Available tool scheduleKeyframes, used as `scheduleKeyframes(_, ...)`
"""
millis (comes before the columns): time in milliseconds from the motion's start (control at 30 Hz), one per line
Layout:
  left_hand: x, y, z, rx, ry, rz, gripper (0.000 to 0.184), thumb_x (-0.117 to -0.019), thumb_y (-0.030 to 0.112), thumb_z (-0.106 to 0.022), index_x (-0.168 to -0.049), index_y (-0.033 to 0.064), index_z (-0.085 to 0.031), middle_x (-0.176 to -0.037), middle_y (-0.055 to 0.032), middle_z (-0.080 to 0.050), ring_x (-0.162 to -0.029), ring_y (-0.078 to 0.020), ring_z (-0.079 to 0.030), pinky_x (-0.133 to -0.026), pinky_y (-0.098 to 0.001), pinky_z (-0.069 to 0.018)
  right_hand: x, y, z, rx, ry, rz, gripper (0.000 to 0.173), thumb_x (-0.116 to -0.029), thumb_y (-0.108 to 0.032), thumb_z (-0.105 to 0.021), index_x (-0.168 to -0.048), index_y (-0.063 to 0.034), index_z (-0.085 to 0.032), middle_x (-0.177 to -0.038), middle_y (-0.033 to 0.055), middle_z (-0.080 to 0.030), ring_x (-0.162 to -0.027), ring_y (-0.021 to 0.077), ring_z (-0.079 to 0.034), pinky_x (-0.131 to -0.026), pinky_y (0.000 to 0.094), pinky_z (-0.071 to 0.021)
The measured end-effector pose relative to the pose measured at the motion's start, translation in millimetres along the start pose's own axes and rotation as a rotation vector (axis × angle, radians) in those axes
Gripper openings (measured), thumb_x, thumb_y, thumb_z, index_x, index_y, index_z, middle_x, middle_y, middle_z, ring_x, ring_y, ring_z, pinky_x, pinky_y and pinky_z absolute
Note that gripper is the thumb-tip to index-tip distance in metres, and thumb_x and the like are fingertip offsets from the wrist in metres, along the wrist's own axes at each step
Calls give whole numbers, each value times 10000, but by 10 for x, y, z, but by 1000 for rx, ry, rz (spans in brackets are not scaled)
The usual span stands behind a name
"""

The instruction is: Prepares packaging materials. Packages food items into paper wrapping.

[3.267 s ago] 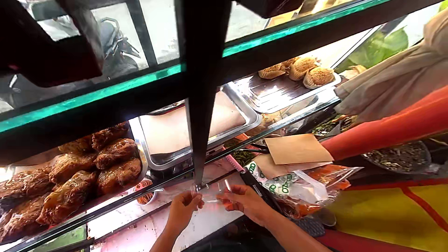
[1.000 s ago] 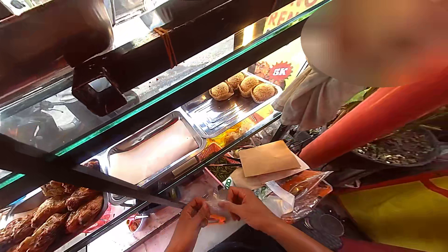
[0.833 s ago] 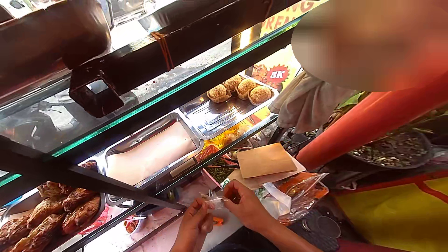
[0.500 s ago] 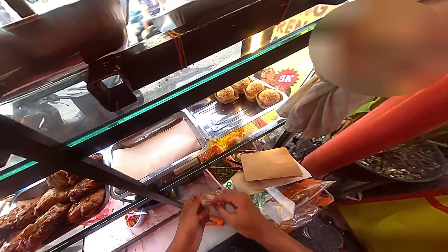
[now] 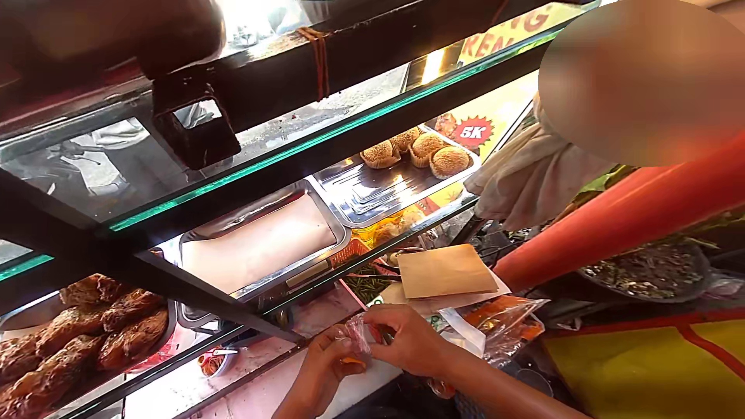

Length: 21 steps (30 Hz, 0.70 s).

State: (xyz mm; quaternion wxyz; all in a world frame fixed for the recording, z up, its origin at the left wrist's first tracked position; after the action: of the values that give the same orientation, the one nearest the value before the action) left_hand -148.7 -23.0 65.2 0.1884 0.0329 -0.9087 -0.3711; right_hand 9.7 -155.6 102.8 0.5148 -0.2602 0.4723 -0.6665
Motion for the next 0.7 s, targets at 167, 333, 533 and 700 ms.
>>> scheduleKeyframes(167, -73, -127, -41, 131, -119, 50, 177, -906, 172, -696, -1069, 108, -723, -979, -93, -734, -814, -170, -708, -719, -347, -595, -20, -43, -113, 5, -77, 101, 307, -863, -302, -795, -1035, -72, -689, -939, 39, -661, -908, 119, -613, -826, 297, -524)
scheduleKeyframes(333, -114, -144, -11, 148, -367, 37, 113, -908, 146, -745, -1017, 142, -773, -960, -24, -742, -911, -128, -706, -873, -332, -575, -47, -77, -162, -50, -175, 25, 368, -721, -304, -831, -991, -106, -678, -1065, 60, -599, -1088, 186, -543, -950, 350, -454)
scheduleKeyframes(533, -110, -344, 16, 429, -359, -8, 342, -879, 359, -791, -1129, 131, -743, -1064, -77, -740, -1001, -190, -705, -948, -382, -554, -102, -145, -95, -24, -99, 35, 287, -887, -368, -745, -1112, -189, -746, -1169, 32, -614, -1175, 164, -534, -1009, 372, -465)
scheduleKeyframes(700, -193, -320, 172, 359, -190, -119, 415, -890, 418, -766, -1178, 120, -739, -1115, -116, -742, -1011, -215, -716, -907, -392, -579, -37, -206, -149, 450, 193, 409, 184, -978, -273, -650, -1124, -217, -747, -1127, -36, -723, -1075, 148, -653, -927, 376, -554)
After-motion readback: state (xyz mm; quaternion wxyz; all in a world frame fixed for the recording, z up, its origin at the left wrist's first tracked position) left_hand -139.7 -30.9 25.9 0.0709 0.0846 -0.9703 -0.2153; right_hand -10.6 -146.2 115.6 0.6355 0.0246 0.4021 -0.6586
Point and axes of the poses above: each hand's wrist, its own x-axis away from the middle knuckle, its own z-axis out of the back of the hand, y = z × x, the point moved 2 cm from there along -x, towards the middle knuckle
